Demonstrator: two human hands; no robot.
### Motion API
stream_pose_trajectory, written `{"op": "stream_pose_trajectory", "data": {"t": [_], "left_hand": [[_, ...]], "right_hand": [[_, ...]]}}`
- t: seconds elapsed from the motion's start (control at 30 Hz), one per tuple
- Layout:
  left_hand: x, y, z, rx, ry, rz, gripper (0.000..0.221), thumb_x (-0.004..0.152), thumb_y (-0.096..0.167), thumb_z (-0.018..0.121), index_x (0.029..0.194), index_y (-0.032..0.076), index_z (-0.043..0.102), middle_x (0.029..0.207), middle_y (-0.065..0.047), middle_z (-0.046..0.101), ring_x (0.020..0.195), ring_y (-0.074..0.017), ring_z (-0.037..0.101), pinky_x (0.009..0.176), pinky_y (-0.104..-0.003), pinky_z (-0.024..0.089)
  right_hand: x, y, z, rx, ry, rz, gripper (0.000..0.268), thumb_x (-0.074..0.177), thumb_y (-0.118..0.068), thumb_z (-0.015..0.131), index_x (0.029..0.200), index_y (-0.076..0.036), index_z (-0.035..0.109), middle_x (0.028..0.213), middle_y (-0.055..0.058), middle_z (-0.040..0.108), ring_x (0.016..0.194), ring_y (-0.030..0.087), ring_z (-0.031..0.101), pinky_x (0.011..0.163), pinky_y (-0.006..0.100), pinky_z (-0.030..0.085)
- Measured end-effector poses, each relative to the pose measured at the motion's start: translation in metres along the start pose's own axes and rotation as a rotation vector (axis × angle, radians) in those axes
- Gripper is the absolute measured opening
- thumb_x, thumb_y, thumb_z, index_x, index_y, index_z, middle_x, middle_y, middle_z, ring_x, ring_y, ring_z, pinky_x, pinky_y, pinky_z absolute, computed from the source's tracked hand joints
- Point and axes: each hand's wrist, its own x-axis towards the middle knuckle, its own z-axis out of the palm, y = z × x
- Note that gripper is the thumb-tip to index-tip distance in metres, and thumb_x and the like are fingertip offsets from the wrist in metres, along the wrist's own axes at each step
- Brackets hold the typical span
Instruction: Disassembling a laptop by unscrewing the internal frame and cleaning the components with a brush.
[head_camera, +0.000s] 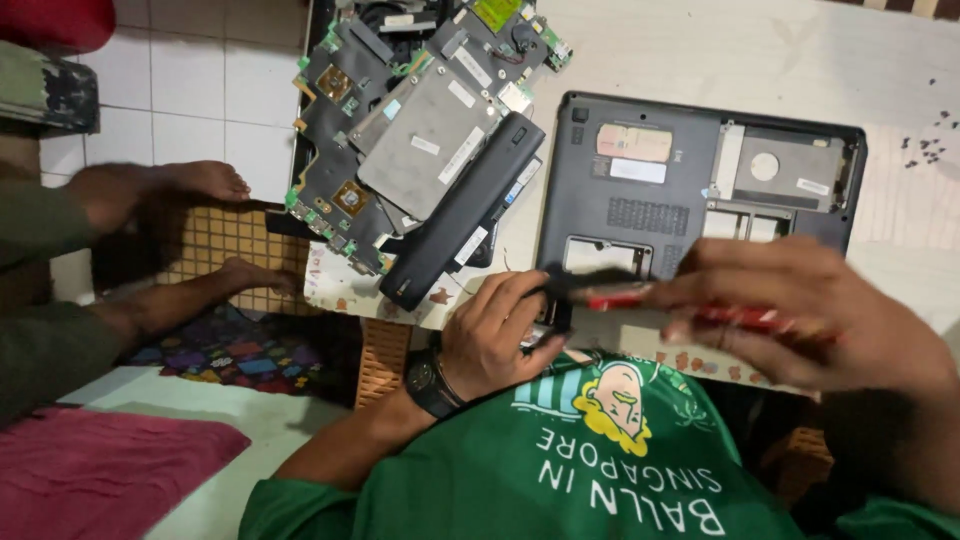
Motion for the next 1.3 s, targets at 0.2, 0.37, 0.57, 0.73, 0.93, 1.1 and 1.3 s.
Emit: {"op": "stream_pose_trajectory", "data": {"t": [0.2,0.37,0.57,0.73,0.93,1.1,1.3], "left_hand": [[0.006,0.005,-0.004,0.012,0.022,-0.012,0.031,0.095,0.028,0.073,0.101,-0.003,0.070,0.113,-0.020,0.067,0.100,-0.0331,0.067,0.082,-0.040,0.062],[0.000,0.003,-0.001,0.013,0.013,-0.006,0.032,0.096,0.030,0.070,0.101,-0.001,0.071,0.112,-0.018,0.067,0.097,-0.0309,0.067,0.073,-0.038,0.061],[0.003,-0.003,0.002,-0.011,-0.010,0.021,0.036,0.088,0.026,0.083,0.103,-0.004,0.072,0.111,-0.018,0.067,0.099,-0.0302,0.067,0.079,-0.037,0.062],[0.002,-0.002,0.002,0.000,-0.014,0.052,0.036,0.090,0.027,0.082,0.104,-0.005,0.070,0.109,-0.018,0.066,0.099,-0.0299,0.066,0.084,-0.037,0.062],[0.000,-0.001,0.004,0.005,-0.007,0.024,0.041,0.088,0.029,0.086,0.109,-0.002,0.068,0.113,-0.015,0.064,0.100,-0.0298,0.067,0.086,-0.038,0.062],[-0.002,-0.002,0.004,0.013,-0.018,0.041,0.043,0.088,0.029,0.086,0.110,-0.001,0.066,0.113,-0.015,0.065,0.100,-0.0297,0.067,0.086,-0.038,0.062],[0.002,-0.002,0.003,0.005,-0.027,0.036,0.042,0.088,0.027,0.087,0.111,-0.001,0.066,0.112,-0.016,0.068,0.101,-0.0315,0.068,0.088,-0.040,0.061]], "right_hand": [[0.010,-0.006,0.007,-0.039,0.211,0.019,0.024,0.096,-0.023,0.058,0.109,-0.006,0.071,0.085,0.006,0.074,0.057,0.011,0.070,0.041,0.020,0.055],[0.016,-0.026,-0.001,0.347,0.197,0.146,0.017,0.091,-0.013,0.064,0.100,-0.003,0.075,0.084,0.009,0.082,0.061,0.013,0.080,0.047,0.018,0.064],[0.008,-0.006,0.002,0.106,0.210,0.010,0.019,0.092,-0.012,0.064,0.105,0.000,0.071,0.085,0.010,0.077,0.057,0.014,0.070,0.047,0.023,0.055],[-0.008,-0.007,-0.006,0.085,0.413,0.012,0.012,0.094,0.002,0.059,0.097,0.012,0.066,0.090,0.021,0.074,0.068,0.026,0.071,0.060,0.030,0.060],[-0.008,0.022,-0.015,-0.038,0.512,0.026,0.015,0.105,0.005,0.054,0.105,0.017,0.063,0.088,0.023,0.069,0.074,0.028,0.070,0.064,0.033,0.056],[-0.018,0.011,-0.016,0.101,0.425,0.079,0.015,0.098,-0.003,0.058,0.103,0.009,0.065,0.087,0.017,0.072,0.064,0.020,0.068,0.055,0.027,0.056],[-0.016,0.009,-0.024,-0.018,0.534,0.138,0.017,0.107,0.003,0.052,0.103,0.015,0.063,0.093,0.023,0.069,0.080,0.028,0.068,0.072,0.036,0.053]]}}
